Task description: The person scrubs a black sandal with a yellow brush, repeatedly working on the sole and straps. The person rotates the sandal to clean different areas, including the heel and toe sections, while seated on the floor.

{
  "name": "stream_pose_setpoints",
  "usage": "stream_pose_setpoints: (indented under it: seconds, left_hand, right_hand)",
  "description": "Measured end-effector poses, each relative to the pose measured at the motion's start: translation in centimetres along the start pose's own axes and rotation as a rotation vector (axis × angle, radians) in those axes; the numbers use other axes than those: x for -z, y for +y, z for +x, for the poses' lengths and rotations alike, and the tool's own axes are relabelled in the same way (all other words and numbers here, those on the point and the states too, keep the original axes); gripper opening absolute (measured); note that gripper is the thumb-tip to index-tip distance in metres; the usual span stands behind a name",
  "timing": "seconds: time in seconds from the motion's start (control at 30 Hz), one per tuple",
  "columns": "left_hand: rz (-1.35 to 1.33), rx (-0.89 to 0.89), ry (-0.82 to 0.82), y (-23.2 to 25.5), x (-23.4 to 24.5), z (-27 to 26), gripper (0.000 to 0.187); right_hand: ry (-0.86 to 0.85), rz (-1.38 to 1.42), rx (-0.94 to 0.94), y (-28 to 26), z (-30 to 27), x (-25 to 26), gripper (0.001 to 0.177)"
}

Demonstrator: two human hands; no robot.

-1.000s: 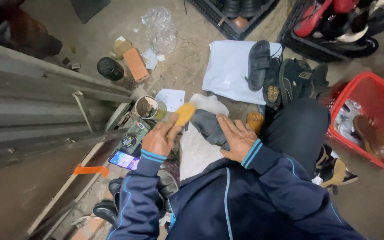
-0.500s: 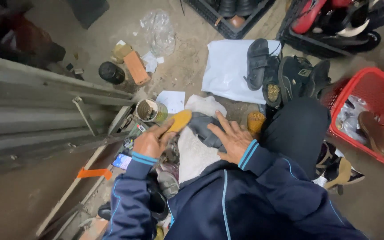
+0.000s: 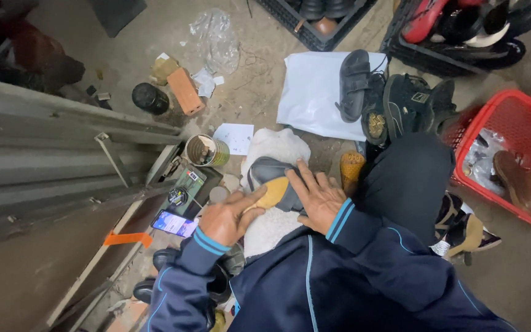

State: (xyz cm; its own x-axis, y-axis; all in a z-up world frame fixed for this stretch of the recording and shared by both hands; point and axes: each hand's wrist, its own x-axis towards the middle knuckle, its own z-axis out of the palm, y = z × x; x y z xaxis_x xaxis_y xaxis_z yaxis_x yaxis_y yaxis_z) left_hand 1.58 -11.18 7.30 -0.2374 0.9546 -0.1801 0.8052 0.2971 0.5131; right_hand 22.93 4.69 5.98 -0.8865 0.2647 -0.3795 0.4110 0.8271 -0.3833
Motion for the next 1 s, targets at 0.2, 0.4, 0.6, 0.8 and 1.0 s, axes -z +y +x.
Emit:
stream_pose_setpoints:
  seconds: [0.2, 0.4, 0.6, 0.8, 1.0]
  left_hand:
    - [0.126, 0.013, 0.02, 0.7, 1.1, 0.3, 0.036]
    - [0.259, 0.161, -0.034, -1.7, 1.7, 1.2, 0.05]
    - [0.182, 0.104, 0.043, -3.2, -0.7, 1.5, 0.046]
    - [0.27, 0.107, 0.012, -1.6, -0.8, 1.4, 0.039]
    - [0.04, 0.09, 0.057, 1.4, 1.0, 1.0, 0.029]
  right_hand:
    - [0.047, 0.01, -0.017, -0.4, 0.0, -0.2, 0.106]
    - [0.082, 0.02, -0.011, -0.5, -0.2, -0.5, 0.105]
    - [0.057, 0.03, -0.026, -0.1, -0.3, -0.9, 0.106]
    - [0.014, 0.114, -0.092, -0.3, -0.2, -0.4, 0.109]
    - [0.016, 0.099, -0.051, 0.5, -0.3, -0.8, 0.11]
